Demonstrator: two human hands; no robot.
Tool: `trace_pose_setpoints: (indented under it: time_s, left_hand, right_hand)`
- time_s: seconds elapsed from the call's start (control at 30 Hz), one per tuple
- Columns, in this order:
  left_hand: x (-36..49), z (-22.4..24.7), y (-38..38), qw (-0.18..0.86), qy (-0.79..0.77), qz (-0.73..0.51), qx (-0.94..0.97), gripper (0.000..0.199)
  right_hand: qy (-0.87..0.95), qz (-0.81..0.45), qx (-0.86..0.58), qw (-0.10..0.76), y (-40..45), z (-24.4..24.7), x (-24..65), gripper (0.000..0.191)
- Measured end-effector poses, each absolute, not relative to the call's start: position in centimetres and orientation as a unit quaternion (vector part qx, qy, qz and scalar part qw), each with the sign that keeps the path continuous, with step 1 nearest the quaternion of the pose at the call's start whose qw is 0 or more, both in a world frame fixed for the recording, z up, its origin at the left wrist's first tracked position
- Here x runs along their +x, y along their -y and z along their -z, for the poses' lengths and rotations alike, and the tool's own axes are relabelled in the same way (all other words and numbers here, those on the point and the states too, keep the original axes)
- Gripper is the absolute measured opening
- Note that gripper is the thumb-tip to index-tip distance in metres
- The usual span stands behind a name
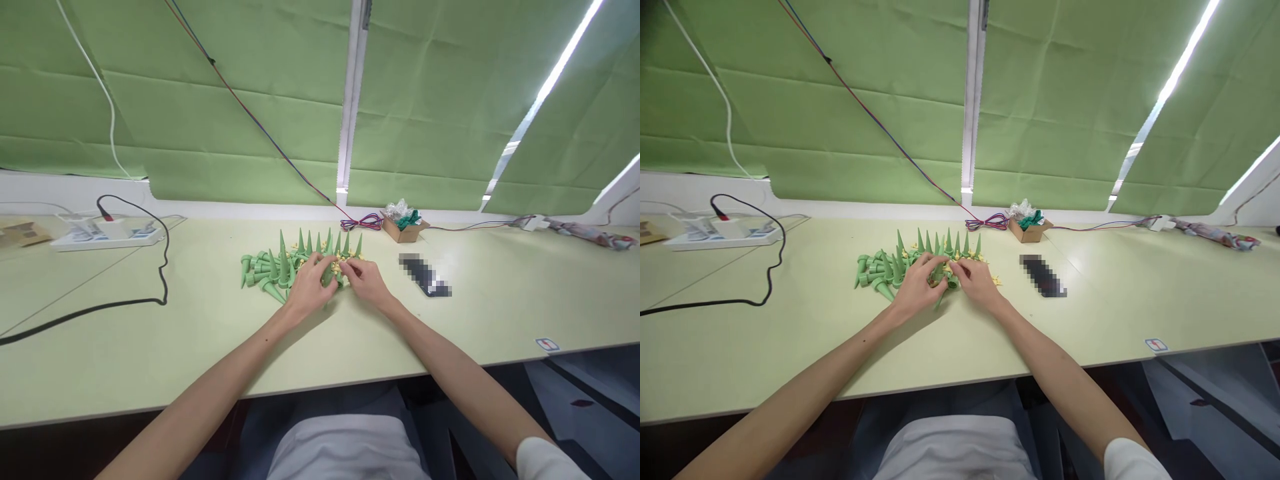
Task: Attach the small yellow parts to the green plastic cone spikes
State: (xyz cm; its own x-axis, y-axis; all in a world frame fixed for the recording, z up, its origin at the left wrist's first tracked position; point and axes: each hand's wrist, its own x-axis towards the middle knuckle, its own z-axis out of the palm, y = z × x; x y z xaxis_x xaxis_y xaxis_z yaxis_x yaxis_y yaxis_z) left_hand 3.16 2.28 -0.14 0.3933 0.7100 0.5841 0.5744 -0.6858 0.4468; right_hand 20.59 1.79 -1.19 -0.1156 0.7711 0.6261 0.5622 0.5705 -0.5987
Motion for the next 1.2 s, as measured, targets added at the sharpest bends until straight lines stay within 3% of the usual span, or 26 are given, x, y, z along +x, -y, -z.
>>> trace_pose_setpoints:
  time_s: [0.23, 0.43, 0.6, 0.73, 1.0, 1.1, 1.2]
  left_hand:
    - [3.28, 0.00, -2.21, 0.079, -0.379, -0.392, 0.835, 0.036]
    - [3.28, 0.05, -2.23, 0.085, -0.396, -0.402, 0.821, 0.035]
    - [3.27, 0.07, -2.24, 0.088, -0.393, -0.402, 0.822, 0.034]
    - [3.22, 0.06, -2.22, 0.087, -0.383, -0.397, 0.830, 0.035]
    - [3.17, -0.05, -2.11, 0.101, -0.353, -0.392, 0.844, 0.034]
    - [3.22, -0.08, -2.07, 0.097, -0.353, -0.392, 0.844, 0.035]
    - [3.23, -0.18, -2.06, 0.090, -0.368, -0.398, 0.836, 0.034]
  right_hand:
    - [0.720, -0.124, -0.471, 0.494, -1.70, 1.16, 20.53, 0.059]
    - [0.724, -0.140, -0.440, 0.513, -1.36, 0.74, 20.44, 0.033]
    - [0.740, -0.134, -0.433, 0.496, -1.37, 0.84, 20.44, 0.026]
    - [0.741, -0.132, -0.437, 0.492, -1.34, 0.85, 20.44, 0.032]
    - [0.734, -0.111, -0.467, 0.479, -1.51, 0.99, 20.51, 0.061]
    - [0.724, -0.125, -0.475, 0.485, -1.52, 0.99, 20.49, 0.061]
    - [0.714, -0.140, -0.468, 0.500, -1.37, 0.87, 20.44, 0.048]
